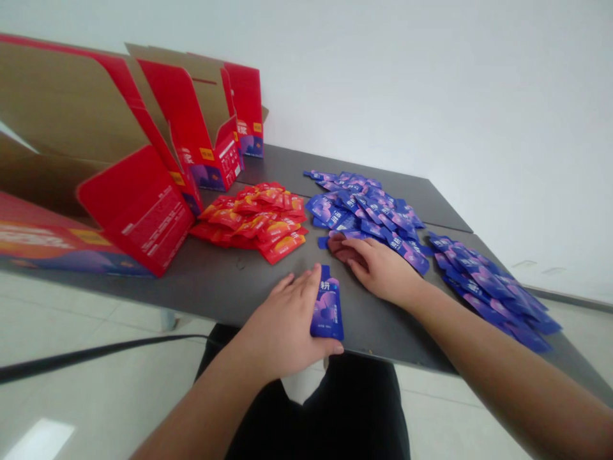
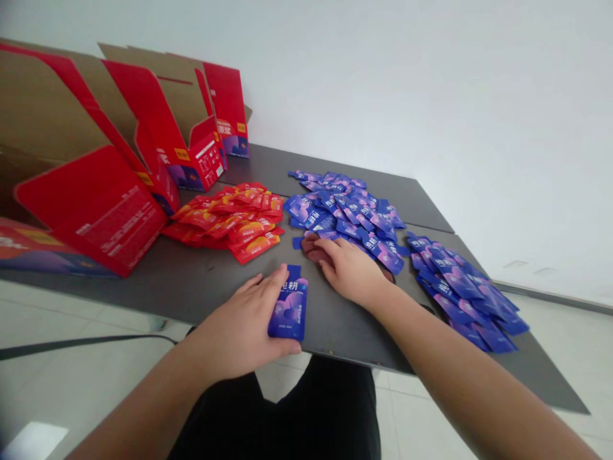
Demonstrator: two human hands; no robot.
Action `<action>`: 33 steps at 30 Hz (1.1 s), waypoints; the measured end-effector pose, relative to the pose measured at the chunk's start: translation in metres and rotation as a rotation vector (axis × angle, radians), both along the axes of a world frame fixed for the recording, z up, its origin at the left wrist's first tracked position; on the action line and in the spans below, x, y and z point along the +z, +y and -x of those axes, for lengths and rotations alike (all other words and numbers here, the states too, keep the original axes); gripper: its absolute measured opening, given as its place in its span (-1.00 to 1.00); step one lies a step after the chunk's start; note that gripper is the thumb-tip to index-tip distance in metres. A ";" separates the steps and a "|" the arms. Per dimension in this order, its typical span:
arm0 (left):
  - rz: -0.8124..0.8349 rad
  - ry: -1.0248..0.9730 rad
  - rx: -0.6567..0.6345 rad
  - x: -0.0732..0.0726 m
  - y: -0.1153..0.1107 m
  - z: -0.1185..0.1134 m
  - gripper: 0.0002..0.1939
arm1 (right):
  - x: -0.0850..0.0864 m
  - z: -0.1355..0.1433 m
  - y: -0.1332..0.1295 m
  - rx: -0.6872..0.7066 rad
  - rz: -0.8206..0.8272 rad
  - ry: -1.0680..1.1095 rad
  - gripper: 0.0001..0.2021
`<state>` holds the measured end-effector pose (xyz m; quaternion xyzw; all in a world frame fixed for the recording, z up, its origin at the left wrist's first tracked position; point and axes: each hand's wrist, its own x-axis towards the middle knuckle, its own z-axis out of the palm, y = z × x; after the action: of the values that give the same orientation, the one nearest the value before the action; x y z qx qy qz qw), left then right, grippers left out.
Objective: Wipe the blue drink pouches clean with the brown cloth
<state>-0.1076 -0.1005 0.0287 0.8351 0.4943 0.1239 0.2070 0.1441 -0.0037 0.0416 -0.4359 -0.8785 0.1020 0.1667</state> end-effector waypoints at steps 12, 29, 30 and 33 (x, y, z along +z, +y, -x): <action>0.046 -0.218 -0.048 -0.007 0.014 -0.011 0.50 | 0.028 0.017 -0.092 0.221 0.305 0.093 -0.80; -0.009 -0.106 -0.065 -0.008 0.010 -0.010 0.40 | 0.001 0.018 -0.041 0.129 0.121 0.005 -0.84; -0.015 -0.096 -0.075 -0.007 0.009 -0.010 0.31 | 0.000 0.018 -0.037 0.117 0.102 0.001 -0.84; -0.059 -0.068 -0.072 -0.009 0.009 -0.009 -0.07 | -0.005 0.016 -0.029 0.109 0.070 0.033 -0.83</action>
<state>-0.0982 -0.0914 0.0196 0.8535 0.4527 0.1591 0.2030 0.1286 -0.0332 0.0368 -0.3913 -0.8939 0.1488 0.1603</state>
